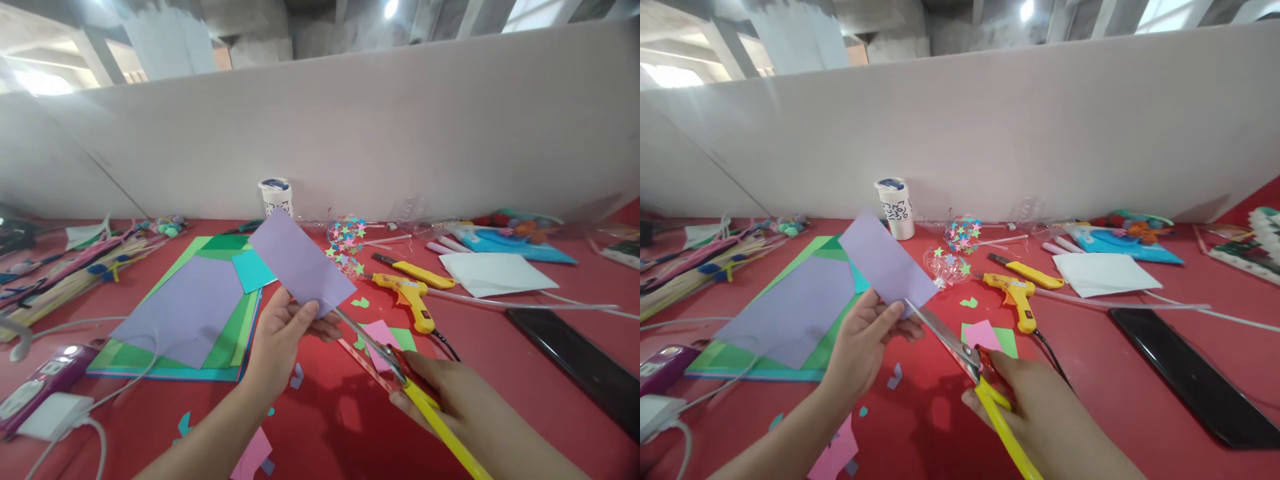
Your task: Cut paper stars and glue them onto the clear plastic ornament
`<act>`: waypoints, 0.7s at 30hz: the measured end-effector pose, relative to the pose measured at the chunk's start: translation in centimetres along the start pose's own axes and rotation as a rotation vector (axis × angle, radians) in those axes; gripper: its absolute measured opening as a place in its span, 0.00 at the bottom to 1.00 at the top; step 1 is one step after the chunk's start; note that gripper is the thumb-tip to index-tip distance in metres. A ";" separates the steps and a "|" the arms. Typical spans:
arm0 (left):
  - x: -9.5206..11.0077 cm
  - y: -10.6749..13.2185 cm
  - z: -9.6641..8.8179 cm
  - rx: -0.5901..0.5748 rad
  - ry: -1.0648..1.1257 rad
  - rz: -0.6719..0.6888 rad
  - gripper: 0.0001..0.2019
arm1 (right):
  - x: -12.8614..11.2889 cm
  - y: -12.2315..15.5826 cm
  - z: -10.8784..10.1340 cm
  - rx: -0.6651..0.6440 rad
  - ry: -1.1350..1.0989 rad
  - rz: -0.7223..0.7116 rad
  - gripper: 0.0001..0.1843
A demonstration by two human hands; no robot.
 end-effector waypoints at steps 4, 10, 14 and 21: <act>-0.4 0.2 0.6 -0.019 -0.001 -0.053 0.05 | 0.0 0.1 0.5 -0.024 -0.119 -0.008 0.18; -0.6 0.1 0.4 -0.010 -0.014 -0.073 0.06 | -0.1 -0.1 1.1 -0.128 -0.258 -0.015 0.22; -0.6 0.0 0.2 -0.015 0.029 -0.084 0.05 | 0.1 -0.3 1.5 -0.145 -0.304 -0.011 0.25; -2.5 -0.1 -0.3 0.051 0.285 -0.275 0.07 | 0.5 -0.6 2.6 -0.103 -0.357 0.039 0.24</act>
Point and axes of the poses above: each hand's wrist, its own y-axis away from the middle knuckle, its own z-axis out of the palm, x = y × z, the point moved 8 cm from there along -y, towards the middle knuckle, and after that the axes turned 3 degrees about y, right-handed, at the moved point
